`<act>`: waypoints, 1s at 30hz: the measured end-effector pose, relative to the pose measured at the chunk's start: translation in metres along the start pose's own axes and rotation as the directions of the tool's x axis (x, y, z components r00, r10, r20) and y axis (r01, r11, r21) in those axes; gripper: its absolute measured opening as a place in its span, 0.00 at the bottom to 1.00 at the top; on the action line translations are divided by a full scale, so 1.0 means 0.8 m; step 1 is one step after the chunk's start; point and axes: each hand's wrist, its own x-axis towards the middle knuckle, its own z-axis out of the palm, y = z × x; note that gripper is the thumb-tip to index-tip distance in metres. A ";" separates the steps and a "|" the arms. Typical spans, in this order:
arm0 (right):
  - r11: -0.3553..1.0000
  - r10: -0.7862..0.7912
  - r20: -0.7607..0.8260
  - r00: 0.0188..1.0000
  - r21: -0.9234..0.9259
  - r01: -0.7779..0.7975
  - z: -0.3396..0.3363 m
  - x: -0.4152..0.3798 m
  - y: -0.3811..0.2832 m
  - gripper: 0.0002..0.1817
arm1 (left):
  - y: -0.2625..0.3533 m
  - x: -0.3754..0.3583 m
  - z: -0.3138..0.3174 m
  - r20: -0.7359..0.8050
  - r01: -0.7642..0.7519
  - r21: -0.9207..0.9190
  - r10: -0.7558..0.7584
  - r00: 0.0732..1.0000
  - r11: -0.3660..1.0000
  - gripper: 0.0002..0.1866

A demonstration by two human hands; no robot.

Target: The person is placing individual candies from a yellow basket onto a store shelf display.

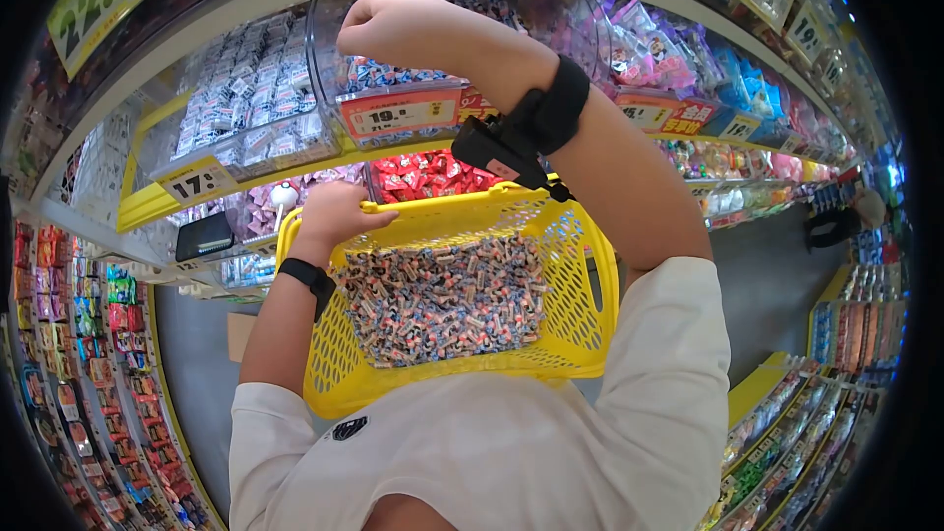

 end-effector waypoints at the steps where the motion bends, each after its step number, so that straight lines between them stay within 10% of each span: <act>1: 0.997 0.056 0.037 0.998 -0.061 -0.054 -0.002 0.008 -0.002 0.22 | 0.000 0.000 0.000 0.002 0.000 0.001 0.000 1.000 1.000 0.36; 30: 0.970 0.202 0.167 0.965 -0.170 -0.174 0.021 0.066 0.024 0.21 | -0.003 0.000 0.003 -0.038 -0.019 -0.006 0.019 0.999 1.000 0.36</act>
